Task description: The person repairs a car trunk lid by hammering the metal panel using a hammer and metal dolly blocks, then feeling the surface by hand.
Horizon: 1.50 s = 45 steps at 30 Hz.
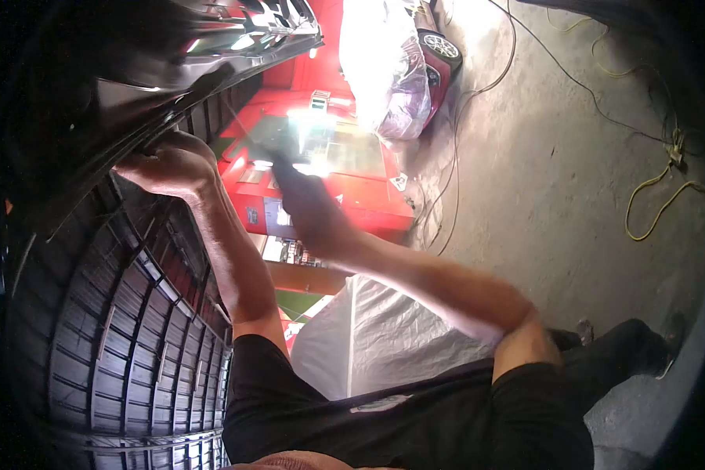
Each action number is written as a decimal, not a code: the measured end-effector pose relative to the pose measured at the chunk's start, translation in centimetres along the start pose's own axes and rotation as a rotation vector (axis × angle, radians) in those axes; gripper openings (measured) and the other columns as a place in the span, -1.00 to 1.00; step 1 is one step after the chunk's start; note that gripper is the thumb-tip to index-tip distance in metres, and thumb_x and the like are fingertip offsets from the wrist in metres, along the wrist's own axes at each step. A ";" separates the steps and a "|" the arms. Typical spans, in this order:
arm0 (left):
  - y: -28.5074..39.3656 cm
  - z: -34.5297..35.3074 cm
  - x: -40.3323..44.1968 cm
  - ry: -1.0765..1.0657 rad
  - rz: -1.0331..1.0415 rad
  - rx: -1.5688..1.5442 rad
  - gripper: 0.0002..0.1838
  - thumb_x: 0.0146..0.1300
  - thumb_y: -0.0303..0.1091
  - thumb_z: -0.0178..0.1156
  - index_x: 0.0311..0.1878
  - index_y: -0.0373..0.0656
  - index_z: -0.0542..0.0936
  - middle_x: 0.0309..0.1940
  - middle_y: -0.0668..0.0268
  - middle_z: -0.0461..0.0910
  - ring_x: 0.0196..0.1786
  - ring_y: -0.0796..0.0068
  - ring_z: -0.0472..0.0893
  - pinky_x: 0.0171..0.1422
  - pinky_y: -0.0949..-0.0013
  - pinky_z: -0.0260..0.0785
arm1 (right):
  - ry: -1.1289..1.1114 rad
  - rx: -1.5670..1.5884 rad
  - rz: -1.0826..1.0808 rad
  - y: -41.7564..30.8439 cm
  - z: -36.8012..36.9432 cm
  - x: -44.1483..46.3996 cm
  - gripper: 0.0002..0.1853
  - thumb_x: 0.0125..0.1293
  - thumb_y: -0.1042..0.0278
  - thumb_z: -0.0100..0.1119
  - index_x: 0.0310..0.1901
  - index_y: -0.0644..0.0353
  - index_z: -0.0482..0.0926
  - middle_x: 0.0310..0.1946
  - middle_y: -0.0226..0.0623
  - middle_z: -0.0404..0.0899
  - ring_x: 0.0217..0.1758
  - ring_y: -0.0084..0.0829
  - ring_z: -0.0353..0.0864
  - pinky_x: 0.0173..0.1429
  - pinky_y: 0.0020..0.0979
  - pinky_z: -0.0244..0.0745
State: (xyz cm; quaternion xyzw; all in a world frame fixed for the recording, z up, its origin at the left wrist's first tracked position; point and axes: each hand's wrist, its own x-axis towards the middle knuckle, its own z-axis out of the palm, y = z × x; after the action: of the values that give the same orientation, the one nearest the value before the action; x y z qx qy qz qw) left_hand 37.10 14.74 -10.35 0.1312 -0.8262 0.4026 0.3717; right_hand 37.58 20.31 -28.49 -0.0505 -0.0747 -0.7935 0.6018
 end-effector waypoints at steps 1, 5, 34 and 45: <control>-0.2 -0.2 -0.2 -0.041 -0.008 -0.029 -0.65 0.39 -0.67 -0.17 0.22 -0.40 0.29 0.05 0.06 0.40 0.06 0.31 0.53 0.22 0.31 0.51 | -0.159 -0.103 -0.033 0.1 -0.3 -0.1 -0.62 0.51 0.14 -0.09 0.19 0.21 0.37 -0.50 -0.46 0.44 -0.59 -0.59 0.36 -0.48 -0.37 0.33; -0.5 0.8 0.3 0.000 0.007 0.095 -0.69 0.42 -0.52 -0.23 0.16 -0.36 0.33 -0.01 0.09 0.45 -0.02 0.34 0.56 0.11 0.35 0.54 | -0.279 -0.057 0.295 -2.8 -4.8 0.2 -0.58 0.46 0.36 -0.02 0.31 0.16 0.38 -0.50 -0.50 0.37 -0.59 -0.69 0.27 -0.51 -0.52 0.30; 0.3 1.6 0.0 -0.005 -0.275 -0.332 -0.57 0.54 -0.04 -0.22 0.08 -0.22 0.43 -0.04 0.16 0.50 0.02 0.39 0.52 0.17 0.27 0.43 | -0.342 -0.171 0.013 1.7 -0.4 1.6 -0.72 0.47 0.37 -0.08 0.17 0.12 0.37 -0.42 -0.32 0.38 -0.40 -0.47 0.37 -0.32 -0.41 0.33; -0.4 1.8 -0.4 0.036 -0.237 -0.249 -0.56 0.54 -0.02 -0.22 0.08 -0.23 0.41 -0.01 0.19 0.47 0.03 0.38 0.47 0.26 0.22 0.32 | -0.459 -0.343 -0.065 5.2 0.3 1.8 -0.53 0.53 0.09 -0.07 0.20 0.34 0.45 -0.44 -0.23 0.51 -0.51 -0.43 0.52 -0.38 -0.37 0.48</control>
State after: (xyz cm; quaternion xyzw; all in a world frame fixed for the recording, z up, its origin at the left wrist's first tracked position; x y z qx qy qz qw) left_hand 36.66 13.13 -11.11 0.1731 -0.8416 0.2527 0.4448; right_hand 42.11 17.33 -27.57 -0.3275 -0.0752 -0.7813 0.5259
